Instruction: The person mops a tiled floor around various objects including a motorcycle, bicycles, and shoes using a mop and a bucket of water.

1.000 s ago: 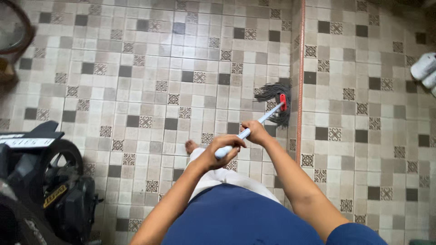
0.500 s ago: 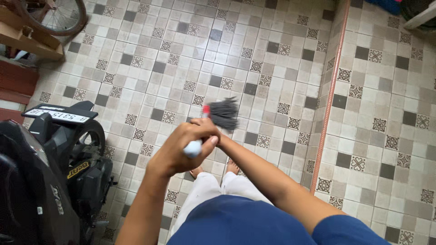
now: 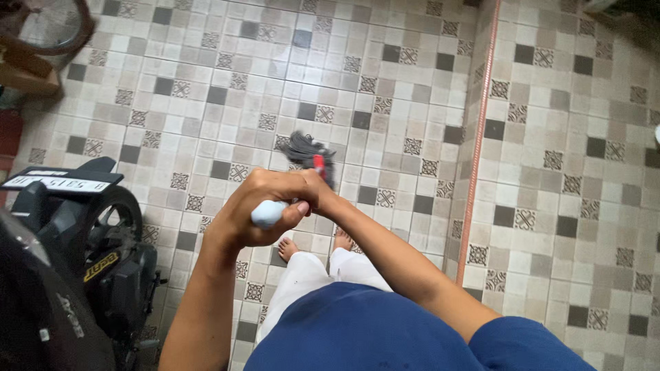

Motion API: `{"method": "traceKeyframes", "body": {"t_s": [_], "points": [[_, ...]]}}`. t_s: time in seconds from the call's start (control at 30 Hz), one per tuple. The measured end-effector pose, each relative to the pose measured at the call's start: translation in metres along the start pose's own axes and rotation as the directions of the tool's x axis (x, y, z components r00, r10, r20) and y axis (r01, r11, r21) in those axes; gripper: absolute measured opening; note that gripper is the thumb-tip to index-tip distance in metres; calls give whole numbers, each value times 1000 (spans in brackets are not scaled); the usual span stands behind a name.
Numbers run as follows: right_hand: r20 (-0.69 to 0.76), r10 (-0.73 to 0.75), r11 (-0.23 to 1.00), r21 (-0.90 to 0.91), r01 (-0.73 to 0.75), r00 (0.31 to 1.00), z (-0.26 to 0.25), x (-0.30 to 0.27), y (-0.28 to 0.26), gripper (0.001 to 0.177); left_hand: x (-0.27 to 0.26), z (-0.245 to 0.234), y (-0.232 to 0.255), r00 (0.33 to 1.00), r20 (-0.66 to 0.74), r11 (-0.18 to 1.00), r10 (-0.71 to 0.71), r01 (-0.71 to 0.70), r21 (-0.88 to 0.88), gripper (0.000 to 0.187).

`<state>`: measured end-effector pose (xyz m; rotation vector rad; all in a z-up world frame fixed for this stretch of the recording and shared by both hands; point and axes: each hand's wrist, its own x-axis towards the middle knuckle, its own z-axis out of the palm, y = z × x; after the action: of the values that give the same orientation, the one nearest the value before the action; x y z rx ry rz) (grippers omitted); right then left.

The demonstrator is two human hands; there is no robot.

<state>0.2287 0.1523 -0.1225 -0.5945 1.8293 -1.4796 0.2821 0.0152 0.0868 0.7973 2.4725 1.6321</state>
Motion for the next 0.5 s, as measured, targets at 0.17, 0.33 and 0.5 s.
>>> {"method": "traceKeyframes", "body": {"t_s": [0.17, 0.33, 0.5], "points": [[-263, -253, 908, -397, 134, 931, -42, -57, 59, 18, 8, 48, -35, 998, 56, 983, -16, 26, -180, 15], [-361, -47, 819, -547, -171, 932, -91, -114, 164, 17, 12, 132, -81, 978, 142, 897, -152, 197, -396, 25], [-347, -99, 736, -657, -166, 933, -98, -124, 220, 15, -4, 147, -93, 964, 189, 892, -189, 249, -378, 20]]}}
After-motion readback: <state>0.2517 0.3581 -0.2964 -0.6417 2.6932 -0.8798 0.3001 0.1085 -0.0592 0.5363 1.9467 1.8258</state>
